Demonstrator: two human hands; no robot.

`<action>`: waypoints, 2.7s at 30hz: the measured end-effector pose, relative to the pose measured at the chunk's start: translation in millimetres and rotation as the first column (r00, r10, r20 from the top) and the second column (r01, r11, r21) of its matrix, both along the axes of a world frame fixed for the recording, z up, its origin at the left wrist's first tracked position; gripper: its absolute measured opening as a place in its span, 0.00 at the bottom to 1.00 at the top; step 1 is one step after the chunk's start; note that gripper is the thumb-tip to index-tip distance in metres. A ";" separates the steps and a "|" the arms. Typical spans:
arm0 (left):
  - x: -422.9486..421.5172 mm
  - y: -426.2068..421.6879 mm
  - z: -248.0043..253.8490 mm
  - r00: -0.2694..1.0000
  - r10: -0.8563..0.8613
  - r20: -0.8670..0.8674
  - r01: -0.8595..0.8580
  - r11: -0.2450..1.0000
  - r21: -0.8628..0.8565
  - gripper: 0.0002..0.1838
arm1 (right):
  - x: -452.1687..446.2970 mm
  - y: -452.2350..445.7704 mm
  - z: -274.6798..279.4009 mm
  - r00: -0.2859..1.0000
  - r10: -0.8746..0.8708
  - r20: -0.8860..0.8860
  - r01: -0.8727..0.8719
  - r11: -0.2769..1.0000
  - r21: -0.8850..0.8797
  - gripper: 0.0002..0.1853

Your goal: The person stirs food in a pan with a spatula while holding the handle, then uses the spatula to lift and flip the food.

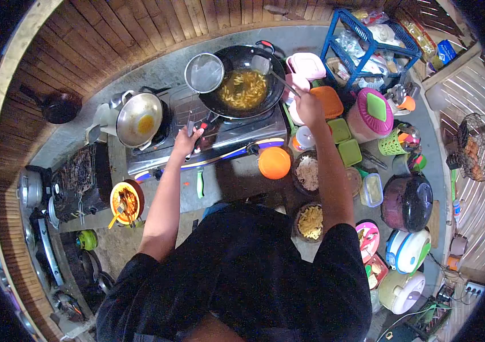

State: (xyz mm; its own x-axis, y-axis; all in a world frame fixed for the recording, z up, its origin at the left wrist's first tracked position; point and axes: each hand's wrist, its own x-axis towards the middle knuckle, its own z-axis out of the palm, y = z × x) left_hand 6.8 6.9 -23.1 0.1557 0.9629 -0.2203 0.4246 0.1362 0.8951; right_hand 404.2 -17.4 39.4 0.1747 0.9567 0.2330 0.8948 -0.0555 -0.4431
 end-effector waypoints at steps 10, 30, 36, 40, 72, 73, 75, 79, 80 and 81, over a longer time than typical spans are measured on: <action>1.6 -3.1 10.0 1.000 0.001 -0.022 -0.002 1.000 -0.010 0.18 | 23.6 3.7 -38.0 0.881 0.287 -0.377 -0.330 0.943 -0.054 0.13; 0.6 -1.5 3.0 1.000 0.008 -0.017 -0.008 1.000 -0.008 0.17 | 21.6 -15.5 16.8 0.951 0.299 -0.082 -0.285 0.947 0.150 0.16; 0.0 -0.6 6.8 1.000 -0.017 -0.017 0.017 1.000 -0.022 0.18 | 34.3 5.7 -2.4 0.989 0.137 0.054 -0.142 0.985 0.101 0.14; -0.7 -1.4 9.2 0.999 -0.007 -0.037 0.007 1.000 -0.013 0.17 | 38.0 3.3 -0.9 0.975 0.220 0.001 -0.219 0.968 0.125 0.14; -2.1 0.5 0.4 1.000 0.008 -0.007 -0.009 1.000 -0.014 0.18 | 15.1 12.8 -5.7 0.994 0.080 -0.070 -0.070 0.989 0.133 0.15; -1.2 -0.5 3.6 1.000 0.007 -0.001 -0.007 0.999 -0.031 0.18 | 14.6 16.1 -12.4 0.994 0.081 -0.070 -0.071 0.988 0.136 0.15; -0.6 -1.0 6.4 1.000 0.008 0.006 -0.007 0.999 -0.049 0.18 | 14.7 21.8 -28.2 0.983 0.146 -0.111 -0.132 0.984 0.124 0.15; -2.1 0.8 0.4 1.000 -0.008 -0.001 0.008 0.999 -0.042 0.17 | 17.9 23.8 -44.8 0.931 0.309 -0.191 -0.268 0.940 0.213 0.14; -2.5 1.9 -1.7 1.000 -0.007 0.004 0.007 0.999 -0.041 0.17 | 14.3 18.6 -31.2 0.911 0.270 -0.311 -0.273 0.961 0.037 0.14; -2.1 1.3 -0.2 1.000 -0.007 0.003 0.007 0.999 -0.042 0.17 | 12.2 14.1 -24.0 0.884 0.207 -0.420 -0.289 0.947 -0.140 0.15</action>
